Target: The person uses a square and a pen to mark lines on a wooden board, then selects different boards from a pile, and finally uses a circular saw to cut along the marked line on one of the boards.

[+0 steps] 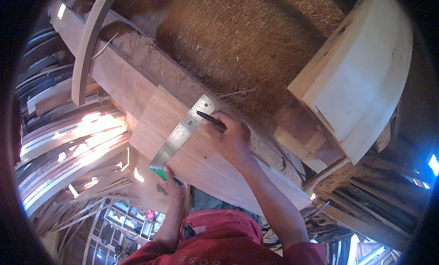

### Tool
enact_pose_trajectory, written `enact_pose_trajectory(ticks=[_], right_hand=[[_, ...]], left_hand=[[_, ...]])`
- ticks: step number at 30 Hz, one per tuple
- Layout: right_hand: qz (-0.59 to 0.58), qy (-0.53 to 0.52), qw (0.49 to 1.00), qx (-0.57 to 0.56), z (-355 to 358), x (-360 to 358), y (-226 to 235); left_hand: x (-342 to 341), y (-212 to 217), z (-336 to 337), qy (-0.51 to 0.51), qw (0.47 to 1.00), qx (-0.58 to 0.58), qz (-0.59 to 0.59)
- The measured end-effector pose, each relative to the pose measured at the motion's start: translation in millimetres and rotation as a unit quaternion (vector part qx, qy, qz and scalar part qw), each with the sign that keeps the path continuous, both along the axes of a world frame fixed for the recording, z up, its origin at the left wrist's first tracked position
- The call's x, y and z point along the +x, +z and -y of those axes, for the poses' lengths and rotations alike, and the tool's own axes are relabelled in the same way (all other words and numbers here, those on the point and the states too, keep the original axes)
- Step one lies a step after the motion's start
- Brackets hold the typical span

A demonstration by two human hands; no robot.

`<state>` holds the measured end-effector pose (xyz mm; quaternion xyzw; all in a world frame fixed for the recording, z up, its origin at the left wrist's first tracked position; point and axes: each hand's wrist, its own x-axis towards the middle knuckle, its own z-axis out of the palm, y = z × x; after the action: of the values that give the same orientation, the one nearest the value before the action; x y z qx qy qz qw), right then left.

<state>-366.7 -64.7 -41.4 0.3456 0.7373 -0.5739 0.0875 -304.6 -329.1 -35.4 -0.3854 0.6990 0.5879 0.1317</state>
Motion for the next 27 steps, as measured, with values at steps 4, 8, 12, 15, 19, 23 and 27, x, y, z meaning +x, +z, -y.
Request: enact_pose_trajectory(ticks=[4,8,12,15,19,23,27], right_hand=[[-0.001,-0.033,0.999,-0.005,-2,15,6],[-0.006,-0.036,0.999,-0.004,-1,19,1],[0.027,-0.015,0.999,0.011,-1,14,-4],[0.024,-0.015,1.000,0.010,-1,14,-4],[-0.009,-0.039,0.999,0.001,1,17,-7],[-0.012,-0.034,0.999,-0.002,-1,17,-6],[0.003,-0.019,1.000,-0.006,-3,16,-4]], left_hand=[[31,-8,14,-0.001,0.999,0.007,0.041],[37,-9,14,-0.017,0.999,-0.001,0.037],[24,-4,3,-0.004,0.999,0.002,0.033],[22,-4,1,0.001,1.000,0.016,0.026],[26,-8,8,-0.003,0.999,0.039,0.001],[25,-6,6,0.013,0.998,0.049,0.031],[23,-6,-1,0.012,0.999,0.034,0.006]])
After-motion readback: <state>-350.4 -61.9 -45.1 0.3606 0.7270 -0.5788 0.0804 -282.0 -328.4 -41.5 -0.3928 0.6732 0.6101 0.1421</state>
